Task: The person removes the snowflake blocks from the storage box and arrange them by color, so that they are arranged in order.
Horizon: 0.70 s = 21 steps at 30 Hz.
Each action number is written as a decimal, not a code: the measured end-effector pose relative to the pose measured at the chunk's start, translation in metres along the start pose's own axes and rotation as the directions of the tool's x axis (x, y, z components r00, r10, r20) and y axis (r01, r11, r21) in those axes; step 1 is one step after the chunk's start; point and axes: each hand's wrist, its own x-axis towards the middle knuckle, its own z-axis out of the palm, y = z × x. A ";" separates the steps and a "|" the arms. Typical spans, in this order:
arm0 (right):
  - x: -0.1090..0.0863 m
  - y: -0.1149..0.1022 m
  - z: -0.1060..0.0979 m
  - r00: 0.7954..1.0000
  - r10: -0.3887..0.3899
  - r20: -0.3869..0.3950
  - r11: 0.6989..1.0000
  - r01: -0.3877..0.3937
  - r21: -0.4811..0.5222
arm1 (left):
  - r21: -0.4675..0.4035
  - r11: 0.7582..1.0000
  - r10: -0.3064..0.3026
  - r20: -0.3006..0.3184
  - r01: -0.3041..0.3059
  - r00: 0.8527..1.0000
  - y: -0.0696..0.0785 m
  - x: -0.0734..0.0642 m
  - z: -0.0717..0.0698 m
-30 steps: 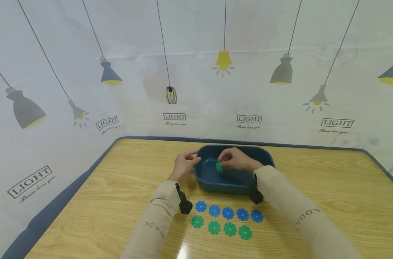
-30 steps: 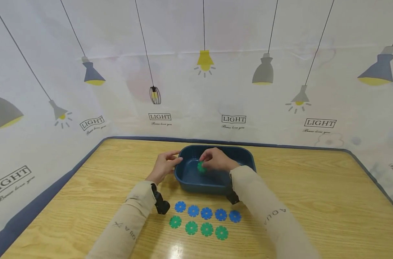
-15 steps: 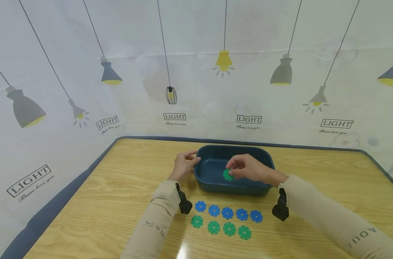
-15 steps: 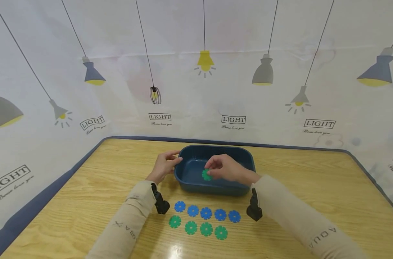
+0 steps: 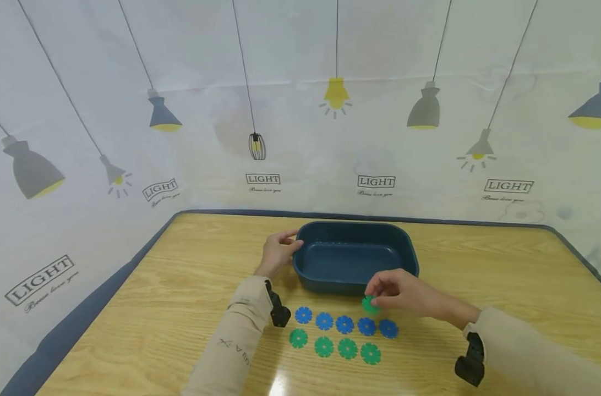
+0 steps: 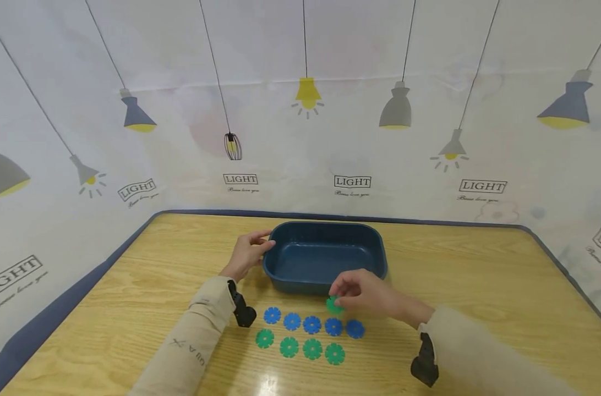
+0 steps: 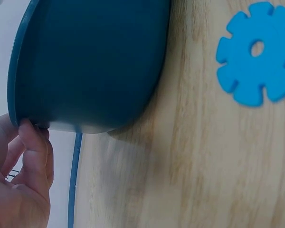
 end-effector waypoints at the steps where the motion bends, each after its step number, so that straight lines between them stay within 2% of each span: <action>1: -0.003 0.003 0.002 1.000 0.000 0.002 1.000 0.000 0.005 | 0.000 1.000 -0.002 -0.001 0.002 1.000 0.000 0.000 0.000; 6: -0.019 0.017 0.010 0.999 0.023 0.033 0.999 -0.025 0.042 | 0.006 1.000 -0.005 -0.004 0.005 1.000 0.001 -0.001 0.000; 9: -0.029 0.021 0.013 0.999 0.030 0.038 0.999 -0.031 0.031 | 0.006 1.000 -0.002 -0.003 0.002 1.000 0.001 0.000 -0.001; 14: -0.040 0.026 0.018 1.000 0.020 0.007 1.000 -0.021 0.010 | 0.001 1.000 0.000 0.000 0.000 1.000 0.000 0.000 -0.001; 21: -0.047 0.032 0.024 0.996 0.088 -0.011 0.996 -0.088 0.011 | 0.001 1.000 0.002 0.001 -0.002 1.000 0.000 0.001 -0.001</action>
